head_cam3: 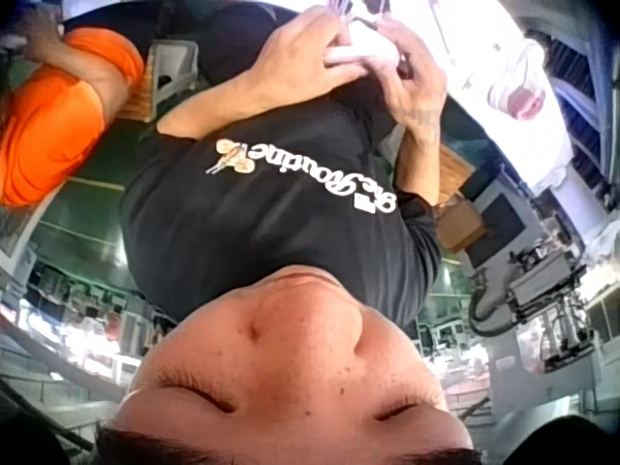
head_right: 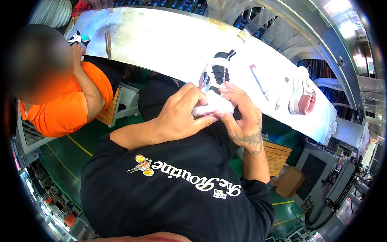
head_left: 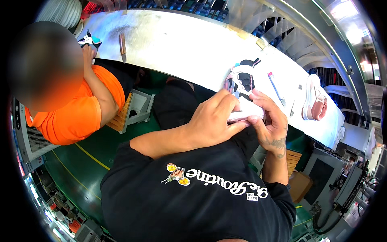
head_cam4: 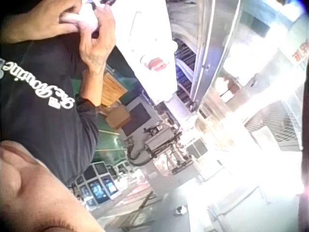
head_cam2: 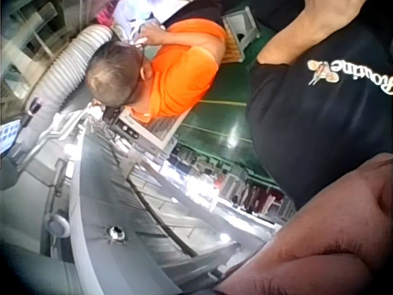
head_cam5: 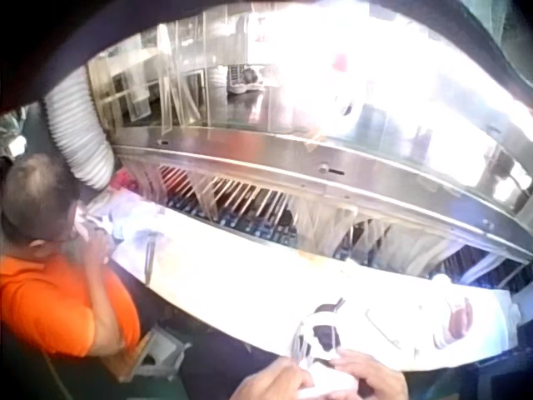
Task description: The person cleans a white and black sneaker using a blue marker-like tool and a white cloth. They wipe the shoe's surface and then inspect it by turning it over. Later, they handle a pink and white sneaker, wiping it with a cloth and inspecting it closely.
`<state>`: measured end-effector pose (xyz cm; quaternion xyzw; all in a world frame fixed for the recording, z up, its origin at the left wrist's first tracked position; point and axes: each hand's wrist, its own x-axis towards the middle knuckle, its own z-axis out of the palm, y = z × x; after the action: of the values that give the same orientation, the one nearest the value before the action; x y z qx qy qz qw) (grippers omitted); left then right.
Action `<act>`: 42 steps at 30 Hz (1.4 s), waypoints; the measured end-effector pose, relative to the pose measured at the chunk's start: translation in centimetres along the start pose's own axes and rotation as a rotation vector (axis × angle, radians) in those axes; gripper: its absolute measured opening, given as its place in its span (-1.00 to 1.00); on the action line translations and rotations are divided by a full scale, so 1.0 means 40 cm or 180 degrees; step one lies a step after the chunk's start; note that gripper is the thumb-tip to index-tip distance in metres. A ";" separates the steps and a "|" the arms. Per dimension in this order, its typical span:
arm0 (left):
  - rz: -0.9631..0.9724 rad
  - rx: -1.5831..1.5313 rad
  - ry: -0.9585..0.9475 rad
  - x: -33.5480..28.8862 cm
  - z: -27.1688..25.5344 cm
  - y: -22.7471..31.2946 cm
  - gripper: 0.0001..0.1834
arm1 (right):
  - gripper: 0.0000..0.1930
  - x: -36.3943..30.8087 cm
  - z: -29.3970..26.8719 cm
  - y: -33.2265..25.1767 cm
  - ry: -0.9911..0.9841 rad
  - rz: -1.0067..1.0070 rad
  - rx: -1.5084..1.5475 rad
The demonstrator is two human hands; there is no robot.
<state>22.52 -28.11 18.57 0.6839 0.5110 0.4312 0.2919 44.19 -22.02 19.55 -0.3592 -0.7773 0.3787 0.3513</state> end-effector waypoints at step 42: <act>0.0015 -0.0714 0.0376 -0.028 0.126 -0.224 -0.38 | -0.61 0.014 -0.070 0.078 -0.0248 0.0145 0.0829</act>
<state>22.86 -26.22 8.40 0.6216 0.4742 0.5259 0.3350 47.12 -19.21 18.37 -0.3131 -0.7262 0.4979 0.3559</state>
